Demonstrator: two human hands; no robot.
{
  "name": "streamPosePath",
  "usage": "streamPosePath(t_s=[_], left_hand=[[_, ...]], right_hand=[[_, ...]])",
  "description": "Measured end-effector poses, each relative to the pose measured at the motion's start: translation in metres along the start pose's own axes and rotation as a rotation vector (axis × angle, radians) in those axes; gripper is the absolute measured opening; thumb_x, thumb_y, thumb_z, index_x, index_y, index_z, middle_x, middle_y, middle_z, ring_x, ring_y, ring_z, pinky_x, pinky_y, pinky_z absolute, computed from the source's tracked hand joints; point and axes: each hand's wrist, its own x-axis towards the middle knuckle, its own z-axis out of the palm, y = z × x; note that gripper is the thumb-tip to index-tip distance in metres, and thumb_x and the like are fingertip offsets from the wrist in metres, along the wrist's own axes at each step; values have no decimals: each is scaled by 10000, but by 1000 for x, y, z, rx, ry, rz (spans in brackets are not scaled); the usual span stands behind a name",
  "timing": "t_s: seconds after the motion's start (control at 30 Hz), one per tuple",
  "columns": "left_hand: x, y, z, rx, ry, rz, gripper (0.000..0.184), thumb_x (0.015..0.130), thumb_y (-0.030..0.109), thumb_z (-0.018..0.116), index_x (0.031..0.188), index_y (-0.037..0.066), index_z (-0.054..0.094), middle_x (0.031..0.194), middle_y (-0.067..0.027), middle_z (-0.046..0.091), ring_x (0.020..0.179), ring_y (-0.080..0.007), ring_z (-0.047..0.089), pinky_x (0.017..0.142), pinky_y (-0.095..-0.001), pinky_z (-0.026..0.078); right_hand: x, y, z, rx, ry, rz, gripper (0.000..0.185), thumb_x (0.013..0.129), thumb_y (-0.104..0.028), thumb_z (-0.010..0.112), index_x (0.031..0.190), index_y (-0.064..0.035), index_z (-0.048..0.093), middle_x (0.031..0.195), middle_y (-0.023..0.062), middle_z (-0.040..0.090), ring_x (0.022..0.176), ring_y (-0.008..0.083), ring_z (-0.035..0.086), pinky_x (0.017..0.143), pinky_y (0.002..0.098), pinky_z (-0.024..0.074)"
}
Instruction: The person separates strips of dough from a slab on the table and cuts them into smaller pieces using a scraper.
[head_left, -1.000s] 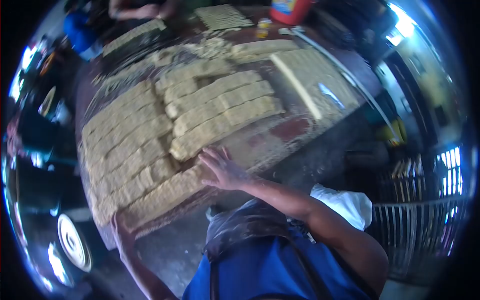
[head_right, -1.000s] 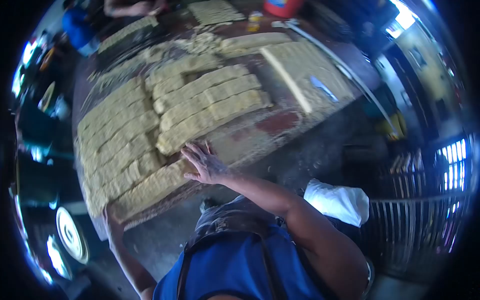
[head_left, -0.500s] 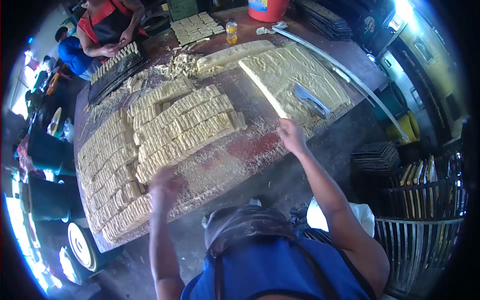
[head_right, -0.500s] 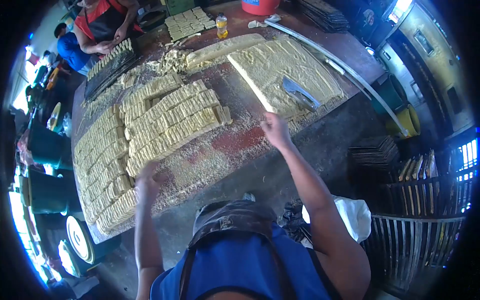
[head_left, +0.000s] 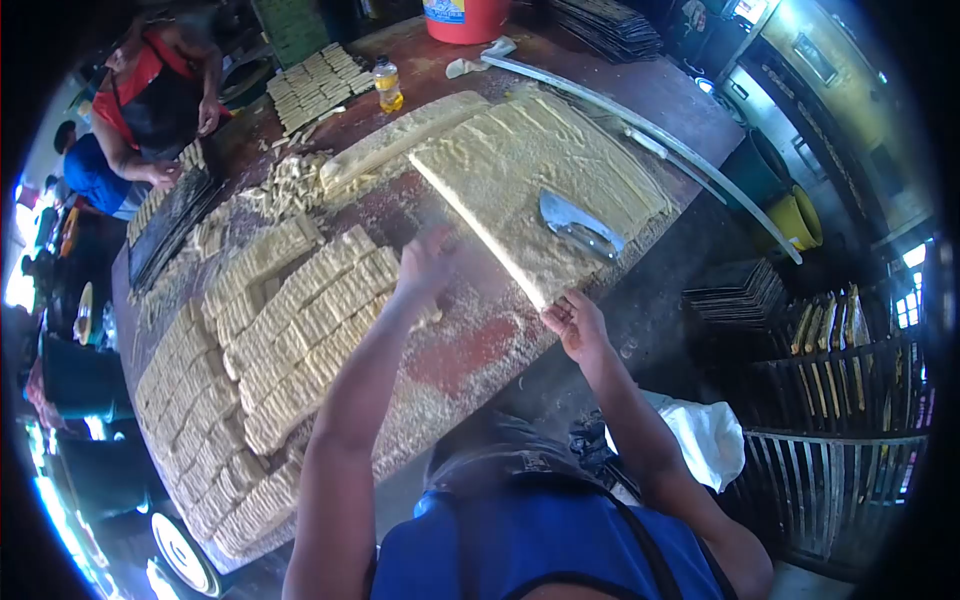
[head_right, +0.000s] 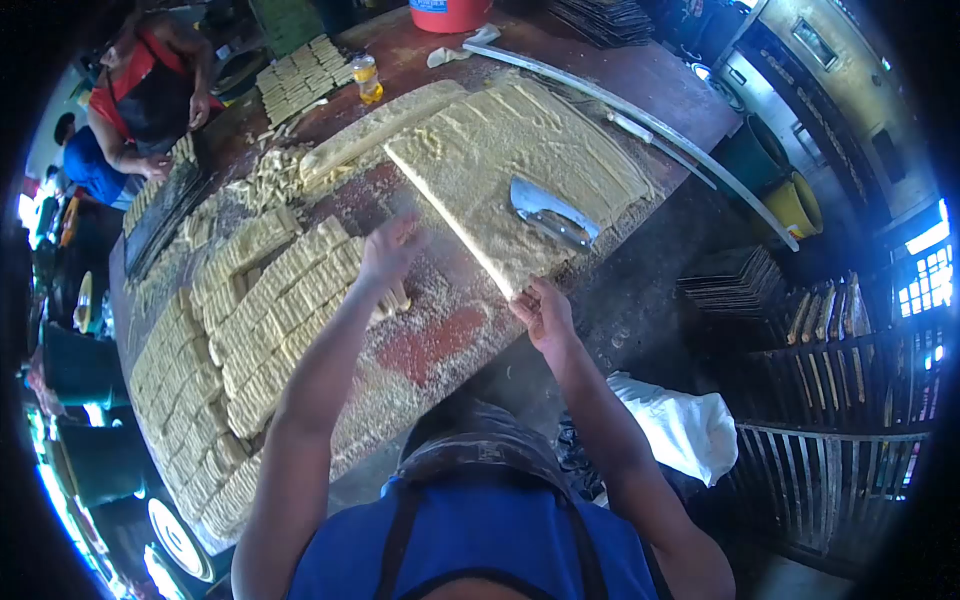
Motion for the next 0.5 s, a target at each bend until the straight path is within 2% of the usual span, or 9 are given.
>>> streamPosePath(t_s=[0.07, 0.1, 0.17, 0.23, 0.27, 0.3, 0.37, 0.43, 0.5], left_hand=[[70, -38, 16, -553, 88, -269, 339, 885, 272, 734, 1152, 70, 683, 1043, -80, 709, 896, -230, 684, 788, -366, 541], [104, -57, 23, -566, 83, -264, 339, 885, 272, 734, 1152, 70, 683, 1043, -80, 709, 896, -230, 684, 788, -366, 541], [163, -85, 36, -1016, 237, -645, 342, 858, 214, 756, 1135, 28, 678, 1004, -85, 691, 833, -183, 656, 720, -328, 523], [192, -74, 39, -971, 273, -699, 321, 846, 203, 770, 1089, 16, 675, 963, -86, 687, 806, -168, 652, 691, -324, 518], [200, -68, 38, -911, 311, -746, 302, 834, 191, 783, 1044, 3, 672, 922, -87, 683, 780, -154, 648, 662, -320, 512], [208, -69, 37, -906, 302, -762, 302, 834, 191, 783, 1044, 3, 672, 922, -87, 683, 780, -154, 648, 662, -320, 512], [211, -73, 37, -1079, 194, -818, 248, 849, 245, 802, 1000, 99, 671, 842, -33, 688, 770, -193, 688, 694, -355, 553], [218, -75, 37, -1108, 179, -830, 309, 819, 277, 830, 995, 85, 663, 838, -28, 685, 758, -195, 676, 698, -368, 546], [225, -76, 37, -1022, 53, -883, 370, 788, 294, 854, 1018, 81, 658, 897, -30, 687, 736, -182, 657, 685, -366, 529]], right_hand=[[-14, -5, 25, -48, 64, 12, 412, 933, -208, 675, 1266, -13, 531, 1183, 122, 562, 987, 250, 613, 845, 459, 577], [-20, -9, 38, -100, 118, 29, 380, 924, -217, 689, 1221, -23, 552, 1162, 109, 560, 924, 224, 612, 831, 445, 577], [-24, -14, 51, -202, 172, 42, 405, 898, -231, 725, 1209, -39, 552, 1154, 94, 564, 924, 206, 595, 851, 437, 563], [-36, -16, 61, -454, 135, -30, 429, 899, -212, 722, 1265, -64, 553, 1125, 45, 613, 1001, 223, 586, 941, 470, 511], [-28, -7, 48, -331, 89, -81, 423, 888, -201, 739, 1257, -90, 565, 1199, 39, 626, 1082, 216, 599, 950, 462, 502], [-19, -4, 46, -331, 102, -70, 423, 888, -201, 739, 1257, -90, 565, 1199, 39, 626, 1082, 216, 599, 950, 462, 502], [-14, 3, 40, -37, 108, -6, 412, 893, -175, 733, 1262, -95, 568, 1203, 51, 638, 1136, 207, 604, 942, 469, 502], [-16, -8, 60, 16, 115, 29, 419, 890, -162, 736, 1266, -89, 566, 1189, 52, 646, 1110, 203, 620, 926, 454, 513], [-11, -8, 69, 61, 114, 67, 426, 888, -149, 738, 1271, -82, 564, 1175, 54, 654, 1084, 199, 636, 910, 440, 525]])
